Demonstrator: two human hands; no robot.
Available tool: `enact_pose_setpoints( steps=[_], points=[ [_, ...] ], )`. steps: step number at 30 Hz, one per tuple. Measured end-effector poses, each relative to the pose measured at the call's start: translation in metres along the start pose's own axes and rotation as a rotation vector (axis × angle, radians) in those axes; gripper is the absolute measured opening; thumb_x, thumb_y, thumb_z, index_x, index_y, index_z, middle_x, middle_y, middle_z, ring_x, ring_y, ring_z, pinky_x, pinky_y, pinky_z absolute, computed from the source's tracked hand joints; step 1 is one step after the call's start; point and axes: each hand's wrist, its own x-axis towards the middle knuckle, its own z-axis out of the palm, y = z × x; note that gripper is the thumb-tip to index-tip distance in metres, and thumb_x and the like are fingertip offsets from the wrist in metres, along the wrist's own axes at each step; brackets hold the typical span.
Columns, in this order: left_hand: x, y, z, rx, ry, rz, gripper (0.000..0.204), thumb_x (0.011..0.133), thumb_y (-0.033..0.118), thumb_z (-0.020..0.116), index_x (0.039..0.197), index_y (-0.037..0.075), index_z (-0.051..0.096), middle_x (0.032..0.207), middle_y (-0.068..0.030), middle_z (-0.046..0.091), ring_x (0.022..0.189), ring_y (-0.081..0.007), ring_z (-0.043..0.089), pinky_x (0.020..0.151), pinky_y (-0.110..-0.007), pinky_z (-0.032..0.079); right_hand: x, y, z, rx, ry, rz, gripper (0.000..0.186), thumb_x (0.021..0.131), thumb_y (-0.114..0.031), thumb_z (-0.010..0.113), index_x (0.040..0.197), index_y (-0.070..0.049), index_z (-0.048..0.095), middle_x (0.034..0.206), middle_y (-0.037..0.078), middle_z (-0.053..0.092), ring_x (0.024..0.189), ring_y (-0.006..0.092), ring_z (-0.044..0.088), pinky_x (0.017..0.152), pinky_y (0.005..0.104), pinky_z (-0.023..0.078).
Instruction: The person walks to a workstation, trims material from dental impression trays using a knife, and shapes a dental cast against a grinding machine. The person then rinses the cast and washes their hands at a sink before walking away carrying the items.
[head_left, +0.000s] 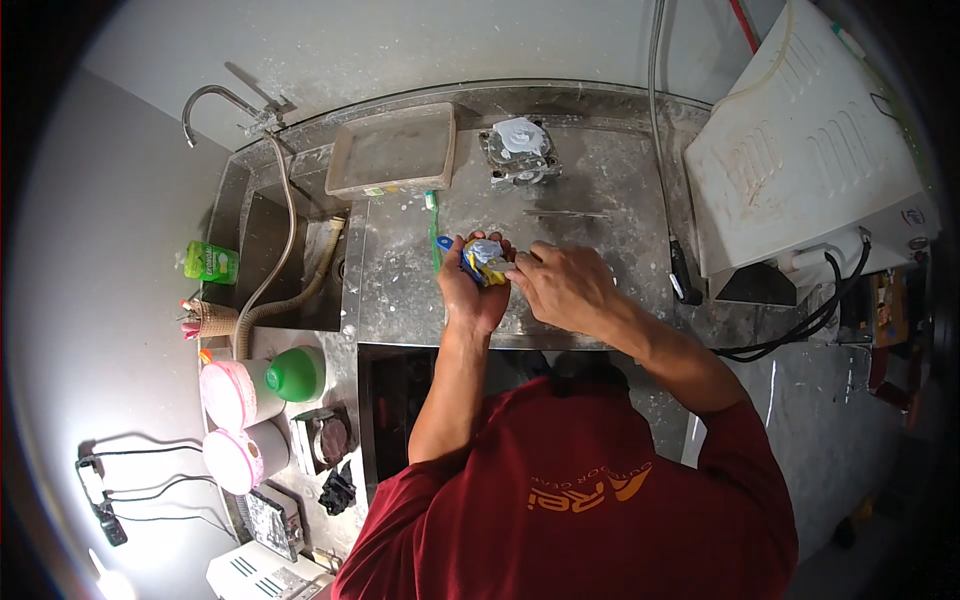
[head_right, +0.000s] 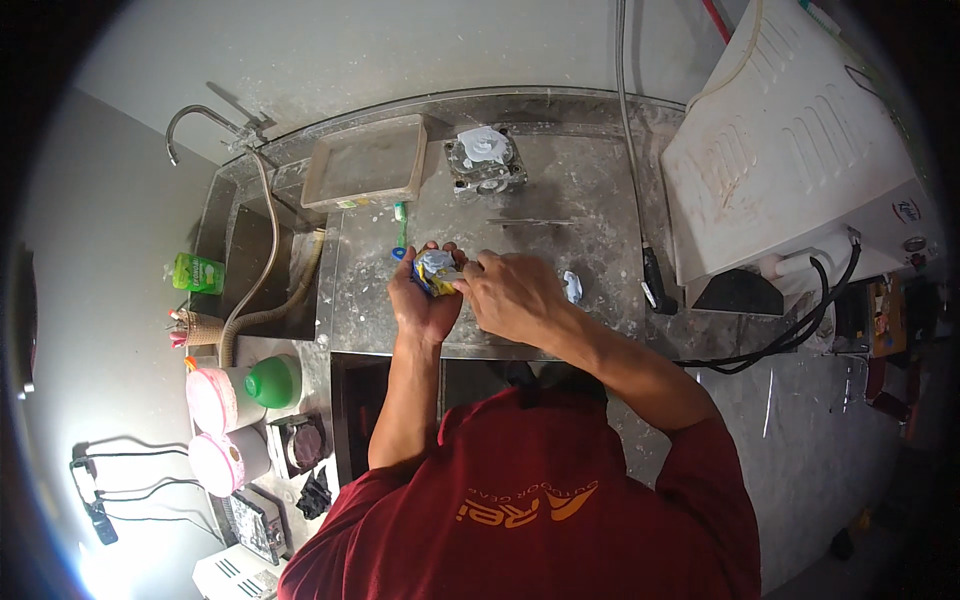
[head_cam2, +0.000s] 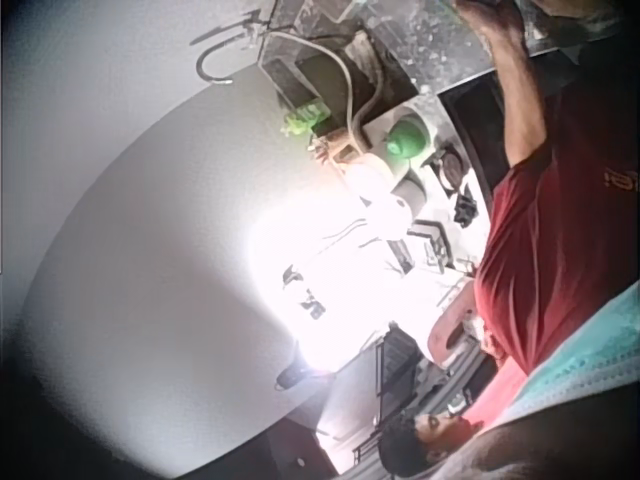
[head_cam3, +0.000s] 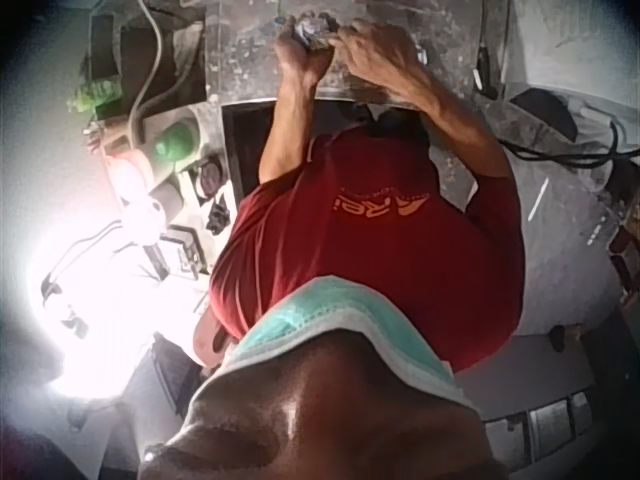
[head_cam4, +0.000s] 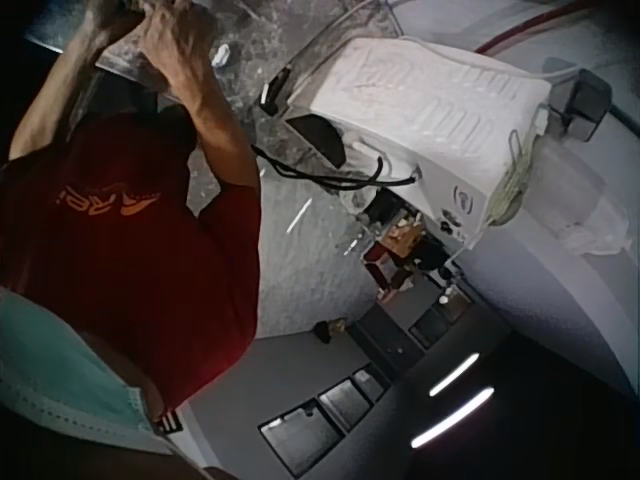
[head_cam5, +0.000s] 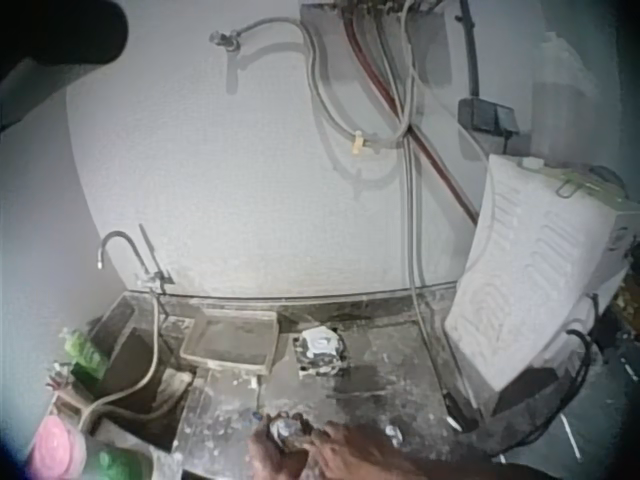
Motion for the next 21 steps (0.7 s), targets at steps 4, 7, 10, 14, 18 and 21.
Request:
enact_pose_setpoints(
  steps=[4, 7, 10, 14, 18, 21],
  points=[
    [0.001, -0.006, -0.001, 0.100, 0.011, 0.122, 0.034, 0.108, 0.032, 0.042, 0.103, 0.003, 0.060, 0.099, -0.0144, 0.066, 0.095, -0.0307, 0.063, 0.093, -0.044, 0.052, -0.002, 0.000, 0.008, -0.079, 0.031, -0.051, 0.028, 0.098, -0.026, 0.065, 0.099, 0.001, 0.071, 0.081, 0.013, 0.065, 0.069, 0.0329, 0.069, 0.062, 0.0444, 0.055],
    [0.001, -0.011, 0.001, 0.080, 0.044, 0.175, 0.031, 0.108, 0.030, 0.043, 0.103, 0.004, 0.059, 0.097, -0.0124, 0.066, 0.091, -0.0291, 0.063, 0.091, -0.043, 0.052, -0.006, -0.003, 0.022, -0.004, 0.083, -0.017, 0.026, 0.097, -0.023, 0.066, 0.101, 0.002, 0.071, 0.081, 0.014, 0.065, 0.070, 0.0330, 0.069, 0.062, 0.0439, 0.055],
    [-0.001, -0.014, 0.003, 0.092, 0.055, 0.249, 0.031, 0.108, 0.029, 0.043, 0.104, 0.004, 0.059, 0.097, -0.0124, 0.066, 0.092, -0.0289, 0.064, 0.090, -0.043, 0.053, -0.011, -0.006, 0.038, 0.075, 0.164, 0.020, 0.025, 0.097, -0.021, 0.066, 0.100, 0.004, 0.069, 0.082, 0.016, 0.065, 0.071, 0.0342, 0.068, 0.063, 0.0443, 0.055],
    [-0.001, -0.017, 0.002, 0.144, 0.057, 0.314, 0.034, 0.108, 0.030, 0.041, 0.105, 0.003, 0.060, 0.100, -0.0136, 0.066, 0.095, -0.0305, 0.066, 0.091, -0.044, 0.054, -0.015, -0.009, 0.055, 0.177, 0.250, 0.059, 0.024, 0.099, -0.020, 0.064, 0.098, 0.004, 0.068, 0.081, 0.019, 0.065, 0.071, 0.0373, 0.067, 0.064, 0.0462, 0.054],
    [0.000, -0.019, 0.000, 0.158, 0.044, 0.346, 0.036, 0.109, 0.032, 0.041, 0.106, 0.002, 0.060, 0.102, -0.0150, 0.066, 0.098, -0.0310, 0.066, 0.093, -0.044, 0.055, -0.016, -0.010, 0.058, 0.253, 0.236, 0.105, 0.023, 0.100, -0.019, 0.062, 0.096, 0.003, 0.067, 0.077, 0.020, 0.064, 0.069, 0.0405, 0.065, 0.064, 0.0478, 0.053],
    [0.001, -0.020, 0.000, 0.147, 0.006, 0.364, 0.036, 0.110, 0.032, 0.040, 0.108, 0.002, 0.059, 0.105, -0.0158, 0.065, 0.099, -0.0309, 0.065, 0.094, -0.044, 0.055, -0.016, -0.011, 0.055, 0.296, 0.254, 0.117, 0.022, 0.101, -0.018, 0.061, 0.095, 0.003, 0.066, 0.076, 0.021, 0.063, 0.069, 0.0412, 0.064, 0.063, 0.0483, 0.052]
  ],
)
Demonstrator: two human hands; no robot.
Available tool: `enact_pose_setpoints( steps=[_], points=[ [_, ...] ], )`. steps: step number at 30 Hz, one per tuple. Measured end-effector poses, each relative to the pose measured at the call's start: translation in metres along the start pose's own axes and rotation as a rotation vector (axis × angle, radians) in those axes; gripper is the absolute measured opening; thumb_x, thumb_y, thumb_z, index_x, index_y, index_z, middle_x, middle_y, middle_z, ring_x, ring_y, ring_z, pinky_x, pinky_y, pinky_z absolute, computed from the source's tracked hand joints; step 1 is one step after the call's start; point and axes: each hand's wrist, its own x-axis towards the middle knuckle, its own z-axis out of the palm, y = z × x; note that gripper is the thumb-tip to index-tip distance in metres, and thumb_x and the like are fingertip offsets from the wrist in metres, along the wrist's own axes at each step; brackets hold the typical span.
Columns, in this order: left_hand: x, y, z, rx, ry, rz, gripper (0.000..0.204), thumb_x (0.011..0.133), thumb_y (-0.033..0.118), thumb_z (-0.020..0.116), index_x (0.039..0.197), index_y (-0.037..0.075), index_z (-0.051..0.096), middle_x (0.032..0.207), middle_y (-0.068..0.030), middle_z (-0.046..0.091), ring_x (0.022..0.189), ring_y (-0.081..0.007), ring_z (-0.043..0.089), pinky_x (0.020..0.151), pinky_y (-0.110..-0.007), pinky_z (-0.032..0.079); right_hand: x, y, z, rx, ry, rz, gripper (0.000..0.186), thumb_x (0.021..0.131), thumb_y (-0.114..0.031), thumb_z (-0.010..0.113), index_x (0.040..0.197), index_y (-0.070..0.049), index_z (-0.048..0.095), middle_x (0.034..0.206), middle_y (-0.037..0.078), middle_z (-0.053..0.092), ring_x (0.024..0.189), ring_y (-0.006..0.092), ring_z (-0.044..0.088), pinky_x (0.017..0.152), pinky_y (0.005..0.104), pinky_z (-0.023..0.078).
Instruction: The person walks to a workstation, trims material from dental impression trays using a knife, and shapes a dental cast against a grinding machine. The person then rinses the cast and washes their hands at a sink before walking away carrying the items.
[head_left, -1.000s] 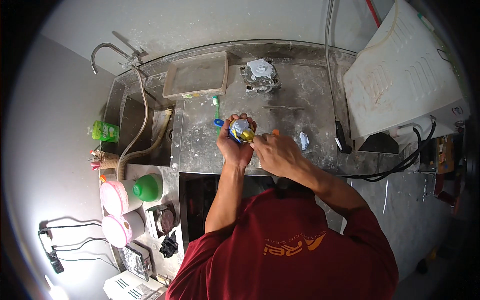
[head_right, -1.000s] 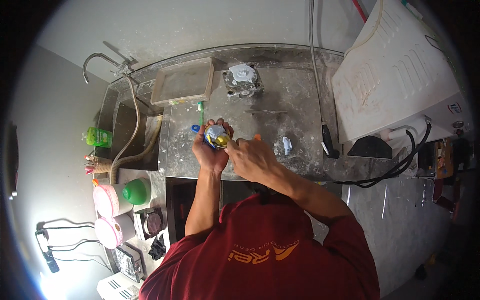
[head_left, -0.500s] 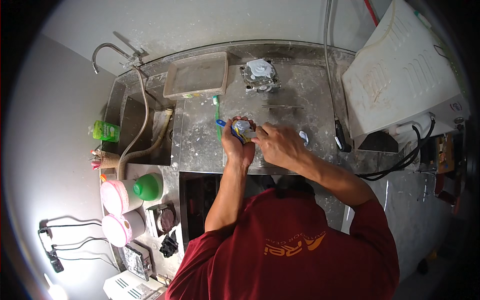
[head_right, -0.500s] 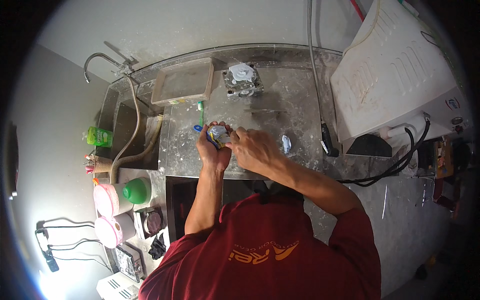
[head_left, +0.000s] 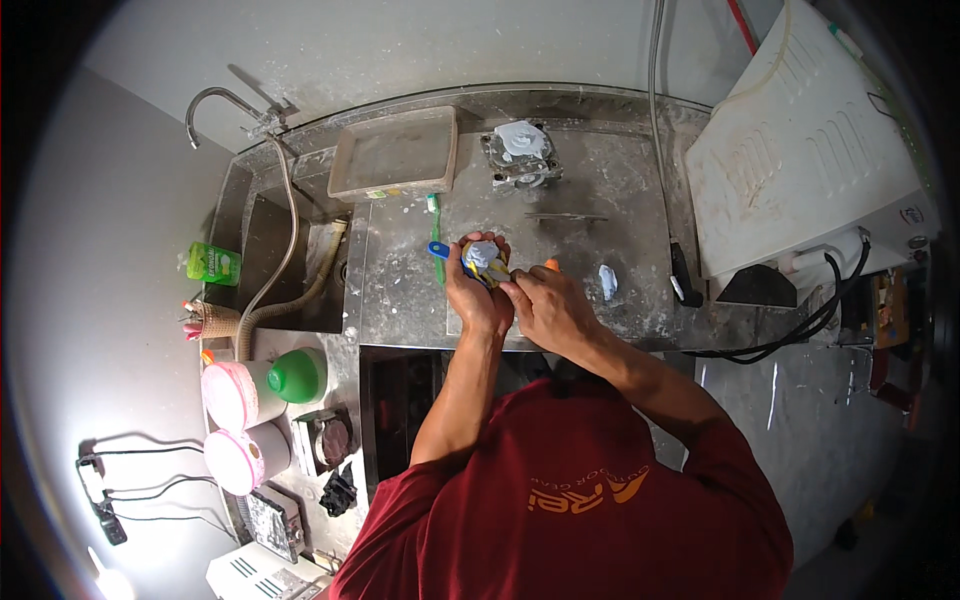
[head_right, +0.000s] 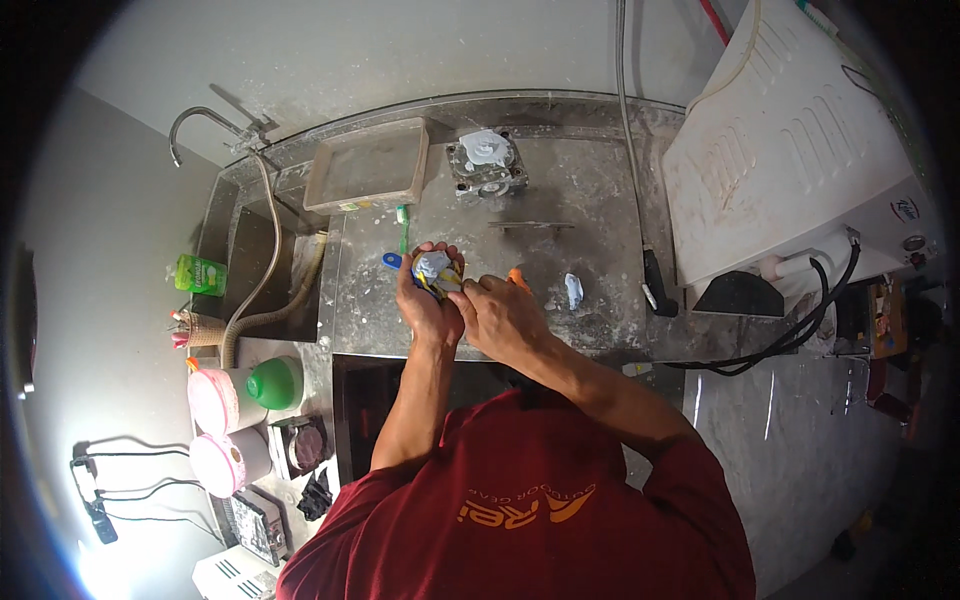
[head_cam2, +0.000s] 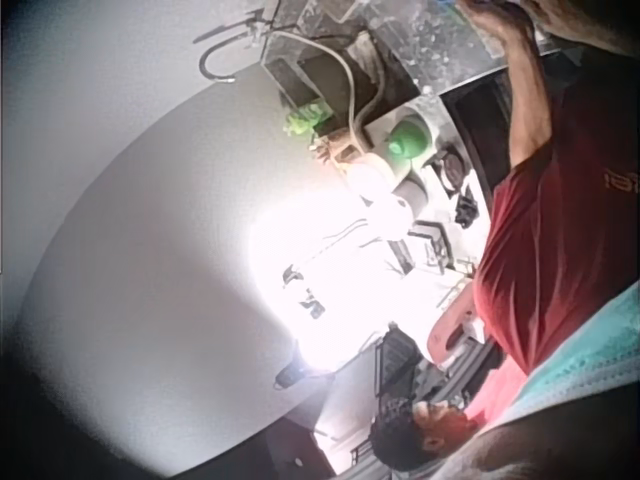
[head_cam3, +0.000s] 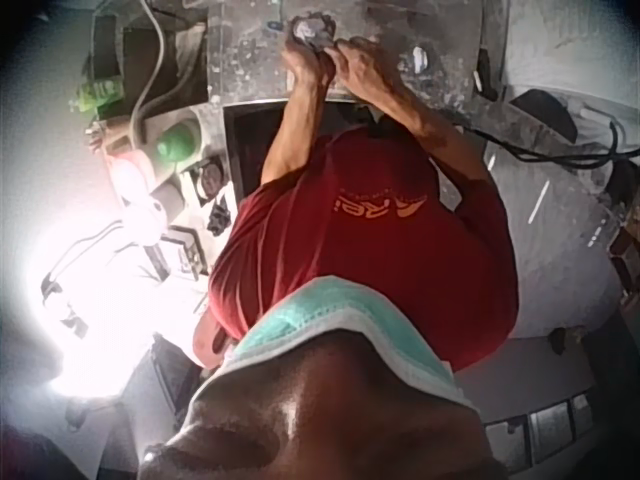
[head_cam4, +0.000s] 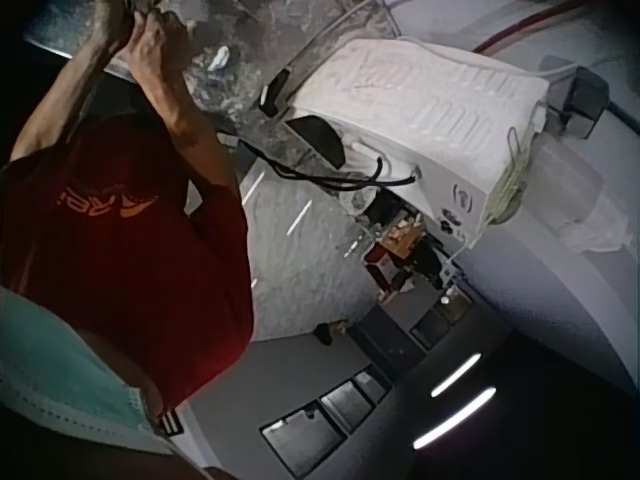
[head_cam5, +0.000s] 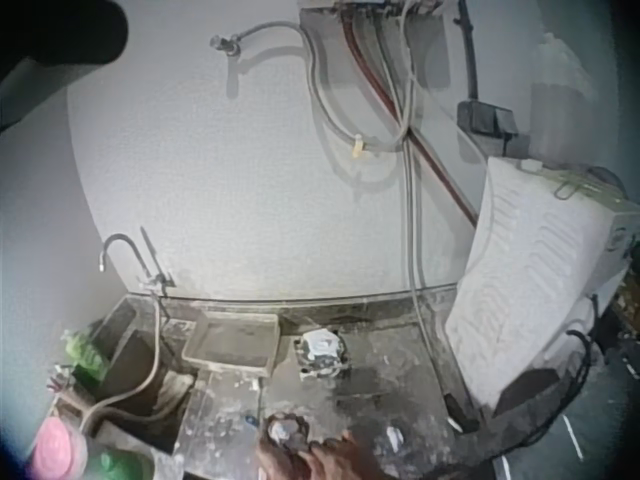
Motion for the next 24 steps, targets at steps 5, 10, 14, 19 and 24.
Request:
enact_pose_setpoints(
  steps=[5, 10, 14, 19, 24],
  points=[
    [-0.002, -0.001, 0.002, -0.015, 0.052, 0.002, 0.037, 0.110, 0.032, 0.038, 0.109, 0.002, 0.059, 0.107, -0.0162, 0.064, 0.100, -0.0312, 0.064, 0.095, -0.044, 0.055, 0.002, -0.003, 0.001, 0.015, 0.043, -0.003, 0.020, 0.100, -0.015, 0.060, 0.092, 0.002, 0.065, 0.075, 0.021, 0.063, 0.067, 0.0411, 0.063, 0.063, 0.0484, 0.051],
    [-0.004, -0.002, 0.003, -0.011, 0.076, 0.018, 0.036, 0.110, 0.032, 0.040, 0.111, 0.001, 0.058, 0.107, -0.0170, 0.064, 0.100, -0.0313, 0.064, 0.094, -0.044, 0.056, 0.000, -0.002, 0.008, 0.028, 0.052, 0.004, 0.019, 0.100, -0.014, 0.061, 0.089, 0.001, 0.064, 0.074, 0.020, 0.063, 0.066, 0.0411, 0.063, 0.063, 0.0488, 0.050],
    [-0.004, -0.003, 0.001, 0.003, 0.111, 0.028, 0.034, 0.109, 0.031, 0.042, 0.112, 0.001, 0.057, 0.106, -0.0174, 0.064, 0.099, -0.0312, 0.064, 0.092, -0.043, 0.057, 0.001, -0.002, 0.008, 0.007, 0.044, 0.012, 0.027, 0.101, -0.021, 0.059, 0.086, 0.000, 0.065, 0.074, 0.018, 0.064, 0.066, 0.0382, 0.065, 0.062, 0.0471, 0.052],
    [-0.003, 0.001, -0.003, 0.116, 0.082, -0.020, 0.032, 0.109, 0.032, 0.043, 0.109, 0.003, 0.058, 0.101, -0.0131, 0.065, 0.095, -0.0280, 0.064, 0.091, -0.042, 0.054, 0.004, -0.003, -0.007, -0.067, -0.084, 0.016, 0.020, 0.098, -0.018, 0.064, 0.089, 0.000, 0.067, 0.077, 0.017, 0.065, 0.069, 0.0381, 0.066, 0.065, 0.0470, 0.053],
    [-0.006, 0.002, -0.005, 0.174, 0.041, -0.054, 0.033, 0.109, 0.030, 0.040, 0.107, 0.003, 0.060, 0.099, -0.0132, 0.066, 0.092, -0.0284, 0.065, 0.088, -0.043, 0.053, 0.006, -0.002, -0.016, -0.290, -0.080, -0.098, 0.022, 0.095, -0.022, 0.068, 0.099, 0.000, 0.071, 0.084, 0.014, 0.067, 0.073, 0.0334, 0.069, 0.068, 0.0429, 0.059]
  ],
)
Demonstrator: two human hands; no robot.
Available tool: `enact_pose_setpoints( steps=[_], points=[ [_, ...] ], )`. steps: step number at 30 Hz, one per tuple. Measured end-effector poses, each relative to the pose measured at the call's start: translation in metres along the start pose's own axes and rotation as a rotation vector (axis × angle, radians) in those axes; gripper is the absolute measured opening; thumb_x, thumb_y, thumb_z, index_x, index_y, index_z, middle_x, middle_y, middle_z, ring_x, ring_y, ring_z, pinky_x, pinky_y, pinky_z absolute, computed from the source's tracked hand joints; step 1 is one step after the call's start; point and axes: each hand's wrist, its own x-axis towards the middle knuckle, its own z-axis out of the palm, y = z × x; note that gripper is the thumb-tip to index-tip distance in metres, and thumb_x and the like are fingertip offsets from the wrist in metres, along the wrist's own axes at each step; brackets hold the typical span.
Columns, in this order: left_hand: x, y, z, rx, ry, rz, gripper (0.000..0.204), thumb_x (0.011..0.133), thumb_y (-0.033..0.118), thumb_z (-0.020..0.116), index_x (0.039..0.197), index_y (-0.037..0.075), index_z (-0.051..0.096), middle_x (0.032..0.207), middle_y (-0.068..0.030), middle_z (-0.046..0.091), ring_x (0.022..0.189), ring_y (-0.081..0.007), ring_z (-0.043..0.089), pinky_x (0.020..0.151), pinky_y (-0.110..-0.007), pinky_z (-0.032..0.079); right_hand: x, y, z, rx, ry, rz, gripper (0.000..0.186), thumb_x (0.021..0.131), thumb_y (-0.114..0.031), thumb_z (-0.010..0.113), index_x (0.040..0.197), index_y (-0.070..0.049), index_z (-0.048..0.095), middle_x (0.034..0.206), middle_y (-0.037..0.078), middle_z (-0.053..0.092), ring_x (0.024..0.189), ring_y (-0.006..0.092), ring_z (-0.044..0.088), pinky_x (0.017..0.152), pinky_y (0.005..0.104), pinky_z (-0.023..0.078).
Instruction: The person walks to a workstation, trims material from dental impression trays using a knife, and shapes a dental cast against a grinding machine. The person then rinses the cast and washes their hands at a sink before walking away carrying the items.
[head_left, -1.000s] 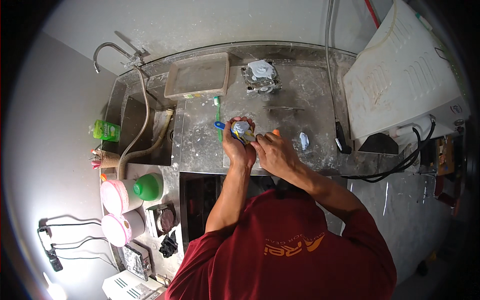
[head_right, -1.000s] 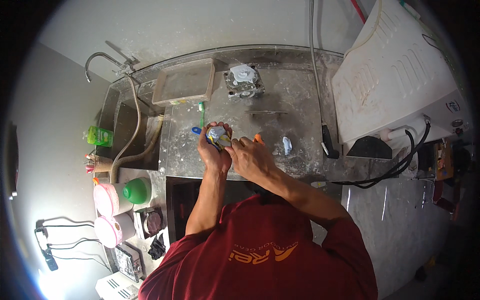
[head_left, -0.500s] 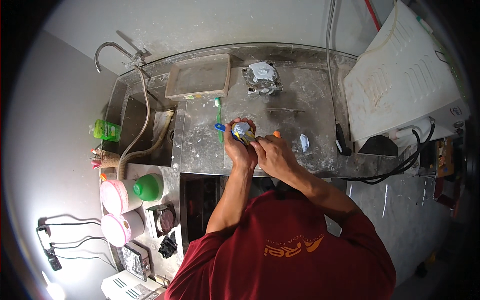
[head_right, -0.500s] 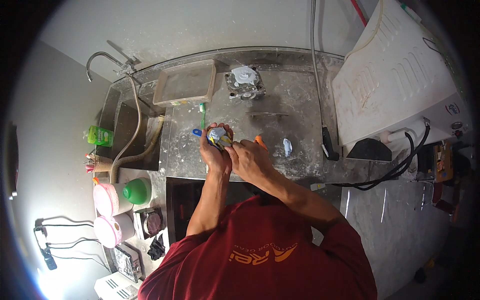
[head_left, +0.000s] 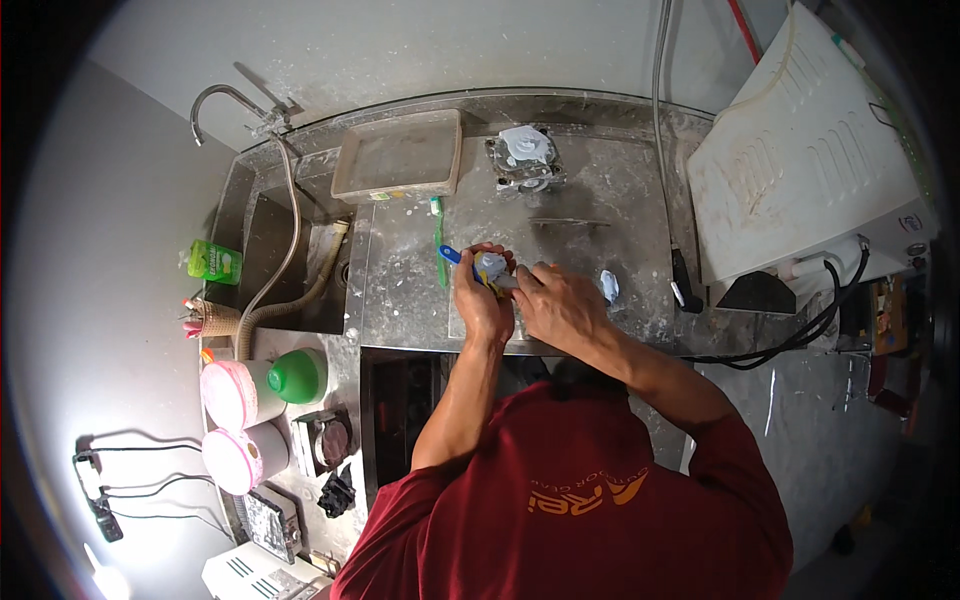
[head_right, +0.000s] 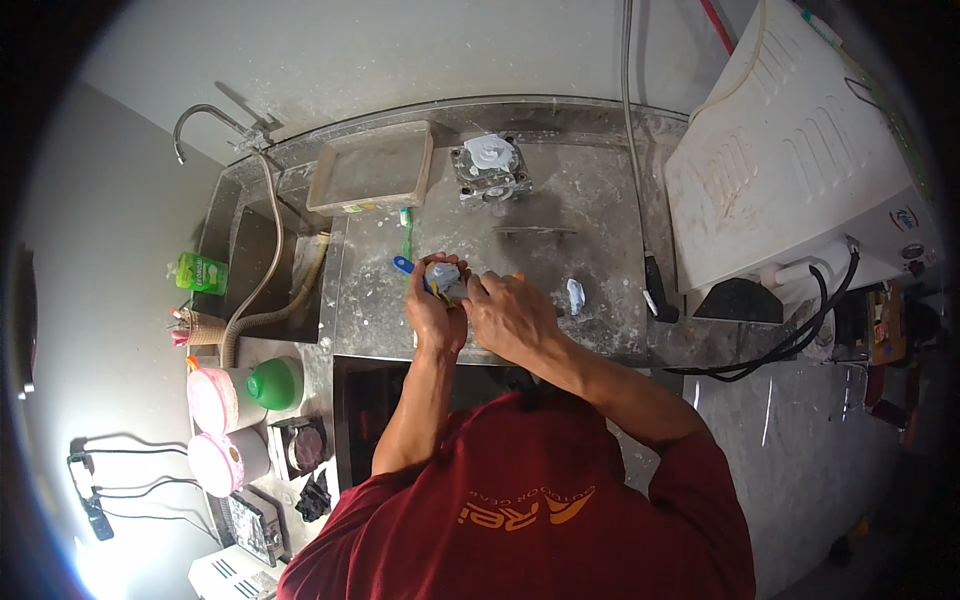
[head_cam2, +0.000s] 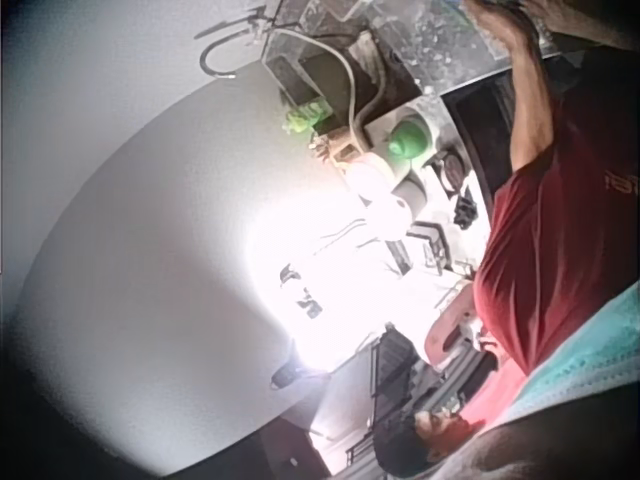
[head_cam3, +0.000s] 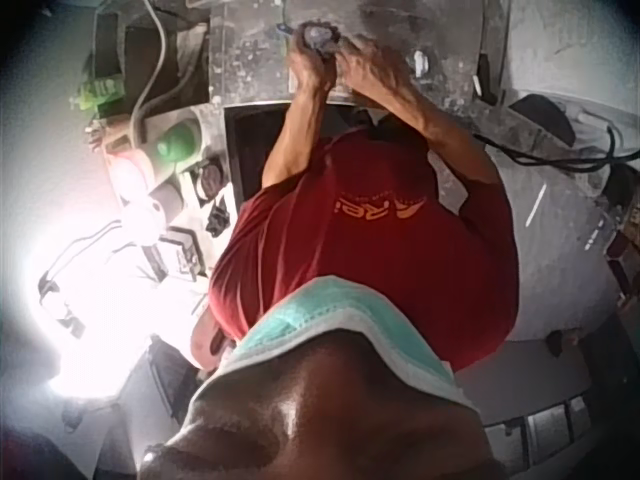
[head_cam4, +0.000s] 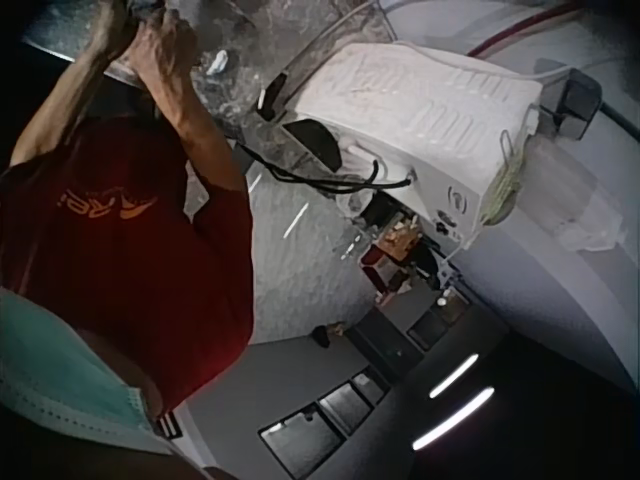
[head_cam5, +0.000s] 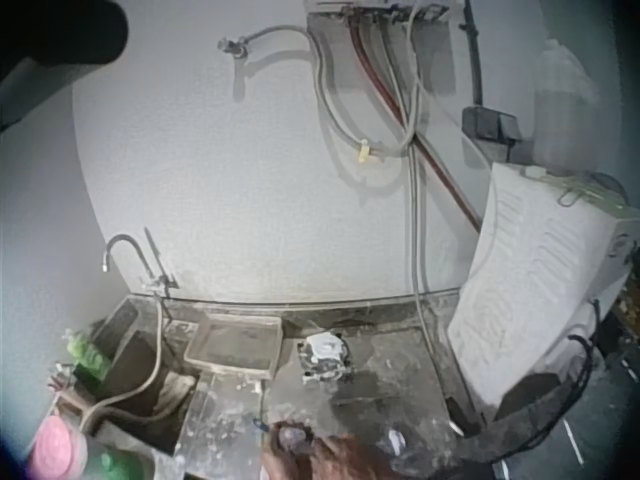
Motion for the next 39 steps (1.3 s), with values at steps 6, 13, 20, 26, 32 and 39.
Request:
enact_pose_setpoints(
  steps=[6, 13, 20, 26, 32, 39],
  points=[
    [-0.002, 0.001, 0.001, -0.142, 0.023, -0.033, 0.033, 0.109, 0.028, 0.039, 0.108, 0.002, 0.060, 0.099, -0.0141, 0.067, 0.093, -0.0293, 0.065, 0.088, -0.043, 0.054, -0.004, -0.001, 0.016, 0.112, 0.008, 0.032, 0.024, 0.097, -0.022, 0.066, 0.103, 0.001, 0.069, 0.081, 0.016, 0.066, 0.071, 0.0349, 0.067, 0.065, 0.0444, 0.056],
    [-0.003, 0.006, 0.005, -0.123, 0.004, -0.003, 0.034, 0.109, 0.029, 0.040, 0.108, 0.002, 0.060, 0.099, -0.0147, 0.067, 0.093, -0.0301, 0.066, 0.089, -0.044, 0.056, -0.009, -0.004, 0.025, 0.146, 0.087, 0.043, 0.026, 0.101, -0.022, 0.062, 0.103, 0.003, 0.067, 0.077, 0.018, 0.065, 0.069, 0.0366, 0.066, 0.064, 0.0453, 0.053],
    [-0.005, 0.008, 0.009, -0.152, -0.011, -0.010, 0.034, 0.109, 0.029, 0.041, 0.107, 0.001, 0.059, 0.099, -0.0160, 0.067, 0.093, -0.0309, 0.066, 0.088, -0.044, 0.056, -0.009, -0.004, 0.029, 0.175, 0.156, 0.034, 0.029, 0.103, -0.027, 0.059, 0.098, 0.000, 0.069, 0.073, 0.016, 0.065, 0.062, 0.0334, 0.066, 0.059, 0.0436, 0.053],
    [-0.001, 0.007, 0.003, -0.167, -0.043, -0.093, 0.034, 0.108, 0.029, 0.041, 0.107, 0.001, 0.060, 0.099, -0.0164, 0.067, 0.092, -0.0320, 0.065, 0.087, -0.044, 0.055, -0.008, -0.003, 0.024, 0.223, 0.109, 0.064, 0.032, 0.103, -0.028, 0.058, 0.093, 0.000, 0.070, 0.070, 0.016, 0.066, 0.061, 0.0337, 0.066, 0.056, 0.0440, 0.054],
    [0.009, -0.001, -0.011, -0.057, 0.028, -0.116, 0.034, 0.108, 0.029, 0.040, 0.105, 0.003, 0.061, 0.097, -0.0138, 0.068, 0.092, -0.0305, 0.065, 0.088, -0.044, 0.053, -0.008, -0.003, -0.001, 0.199, -0.005, 0.088, 0.031, 0.100, -0.025, 0.064, 0.082, 0.000, 0.068, 0.070, 0.019, 0.065, 0.066, 0.0385, 0.066, 0.060, 0.0473, 0.052],
    [0.011, 0.014, -0.020, -0.089, -0.035, -0.036, 0.033, 0.108, 0.030, 0.041, 0.102, 0.005, 0.061, 0.098, -0.0142, 0.068, 0.097, -0.0304, 0.065, 0.091, -0.045, 0.051, -0.024, 0.072, -0.024, 0.092, 0.077, 0.395, 0.024, 0.098, -0.025, 0.065, 0.088, -0.005, 0.071, 0.086, 0.020, 0.067, 0.085, 0.0423, 0.066, 0.077, 0.0523, 0.052]
  ],
)
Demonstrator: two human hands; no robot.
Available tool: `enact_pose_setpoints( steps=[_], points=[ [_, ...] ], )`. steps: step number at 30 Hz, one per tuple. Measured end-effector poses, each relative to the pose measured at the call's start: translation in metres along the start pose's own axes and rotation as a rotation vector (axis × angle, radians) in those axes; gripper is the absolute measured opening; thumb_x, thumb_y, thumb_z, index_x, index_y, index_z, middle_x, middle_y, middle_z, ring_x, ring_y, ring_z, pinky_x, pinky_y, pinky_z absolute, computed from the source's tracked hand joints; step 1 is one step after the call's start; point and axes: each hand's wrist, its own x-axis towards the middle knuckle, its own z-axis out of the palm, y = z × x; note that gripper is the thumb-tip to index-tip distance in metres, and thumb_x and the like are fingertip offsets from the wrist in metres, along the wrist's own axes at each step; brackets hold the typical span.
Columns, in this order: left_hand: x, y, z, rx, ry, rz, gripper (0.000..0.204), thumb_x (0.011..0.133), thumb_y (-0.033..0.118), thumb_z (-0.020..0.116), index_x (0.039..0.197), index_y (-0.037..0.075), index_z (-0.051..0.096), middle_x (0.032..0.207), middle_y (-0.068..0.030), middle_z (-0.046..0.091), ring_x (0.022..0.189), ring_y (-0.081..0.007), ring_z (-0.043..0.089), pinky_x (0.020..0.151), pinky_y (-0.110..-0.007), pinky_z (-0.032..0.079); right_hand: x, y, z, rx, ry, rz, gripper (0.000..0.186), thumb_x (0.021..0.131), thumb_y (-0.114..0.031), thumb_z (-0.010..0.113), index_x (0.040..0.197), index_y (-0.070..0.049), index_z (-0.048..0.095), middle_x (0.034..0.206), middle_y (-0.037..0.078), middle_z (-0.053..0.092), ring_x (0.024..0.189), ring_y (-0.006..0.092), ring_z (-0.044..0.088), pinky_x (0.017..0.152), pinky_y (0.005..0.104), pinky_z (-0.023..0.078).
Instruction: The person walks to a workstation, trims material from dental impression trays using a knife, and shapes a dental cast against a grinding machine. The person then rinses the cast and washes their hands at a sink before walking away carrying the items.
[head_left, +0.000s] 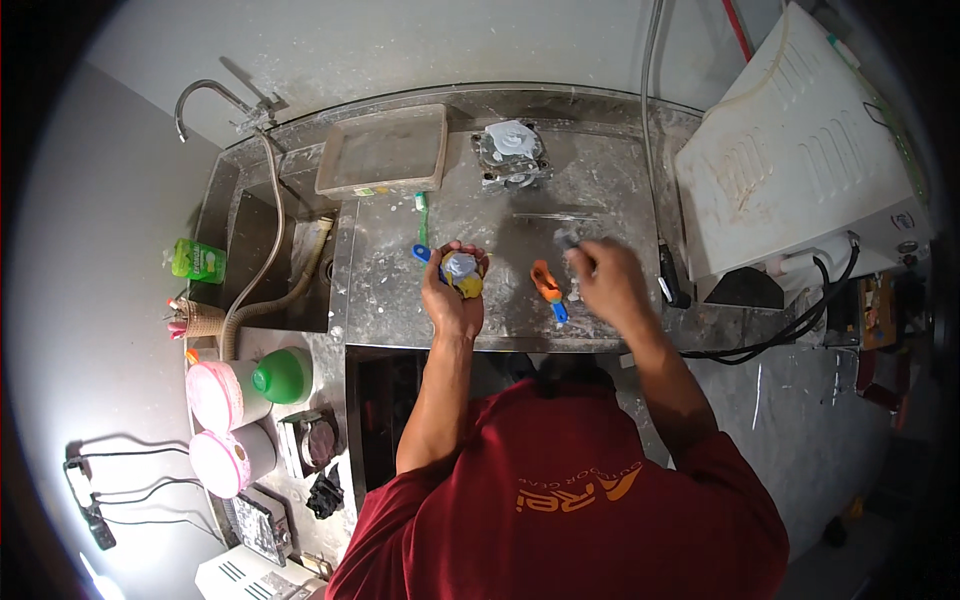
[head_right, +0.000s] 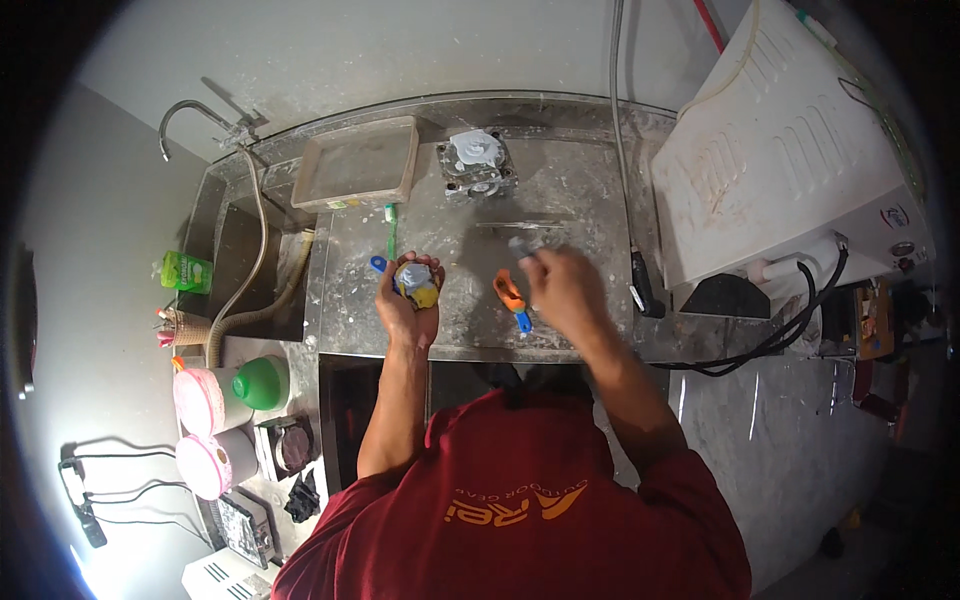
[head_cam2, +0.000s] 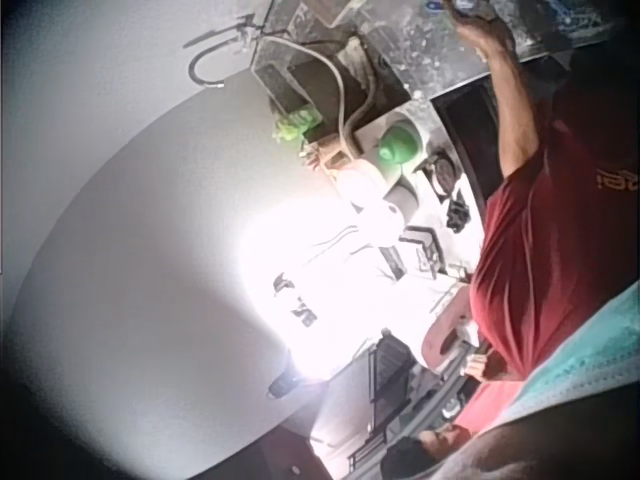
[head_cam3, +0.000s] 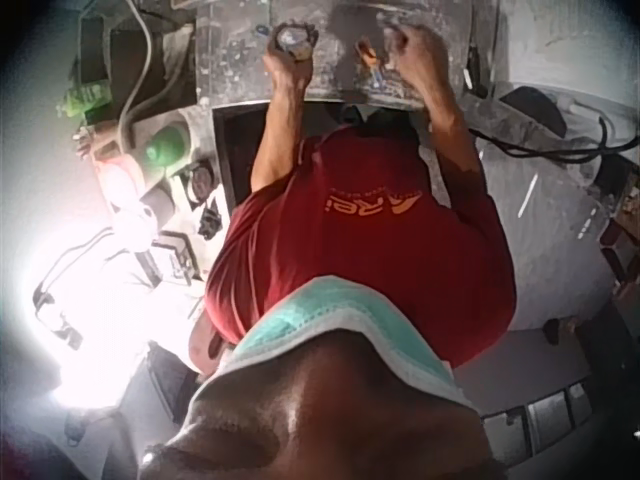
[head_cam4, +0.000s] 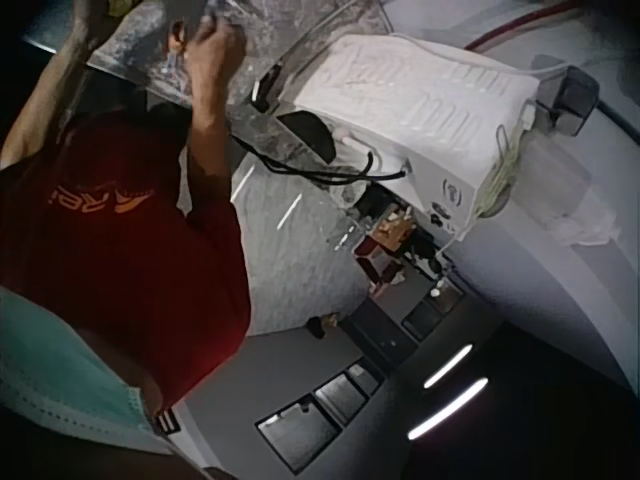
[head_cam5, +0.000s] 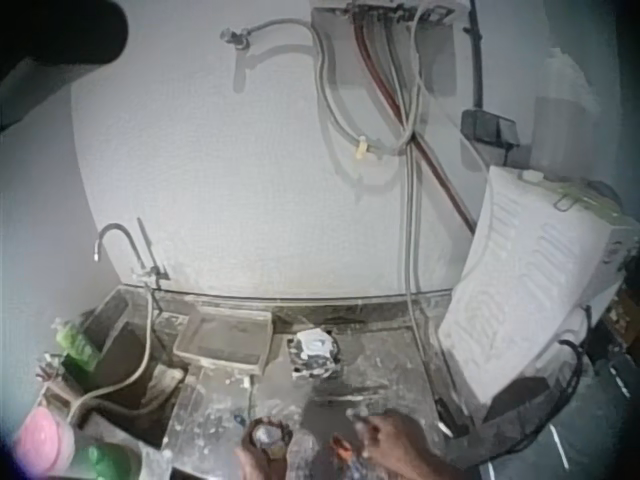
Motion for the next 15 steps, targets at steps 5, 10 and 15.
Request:
enact_pose_setpoints(
  steps=[5, 10, 15],
  points=[
    [-0.010, 0.003, 0.013, -0.119, -0.176, -0.068, 0.034, 0.107, 0.039, 0.050, 0.099, 0.008, 0.061, 0.102, -0.0148, 0.068, 0.104, -0.0303, 0.063, 0.094, -0.047, 0.050, 0.018, 0.085, 0.017, -0.209, 0.009, 0.065, 0.014, 0.094, -0.015, 0.068, 0.097, -0.002, 0.072, 0.093, 0.022, 0.065, 0.091, 0.0422, 0.064, 0.080, 0.0509, 0.051],
    [-0.019, 0.002, 0.020, 0.027, -0.225, -0.010, 0.039, 0.107, 0.045, 0.051, 0.107, 0.008, 0.065, 0.110, -0.0113, 0.068, 0.115, -0.0292, 0.062, 0.105, -0.053, 0.047, 0.016, 0.082, 0.016, -0.024, 0.065, -0.038, 0.016, 0.097, -0.013, 0.065, 0.108, -0.003, 0.069, 0.095, 0.021, 0.066, 0.090, 0.0416, 0.065, 0.077, 0.0487, 0.052],
    [-0.025, 0.005, 0.022, 0.141, -0.381, 0.041, 0.040, 0.107, 0.041, 0.053, 0.118, 0.005, 0.065, 0.112, -0.0106, 0.070, 0.110, -0.0289, 0.066, 0.101, -0.056, 0.051, 0.010, 0.002, -0.025, 0.436, -0.289, -0.124, 0.016, 0.104, -0.014, 0.058, 0.108, 0.001, 0.061, 0.085, 0.017, 0.064, 0.073, 0.0318, 0.065, 0.064, 0.0417, 0.050]
  ],
)
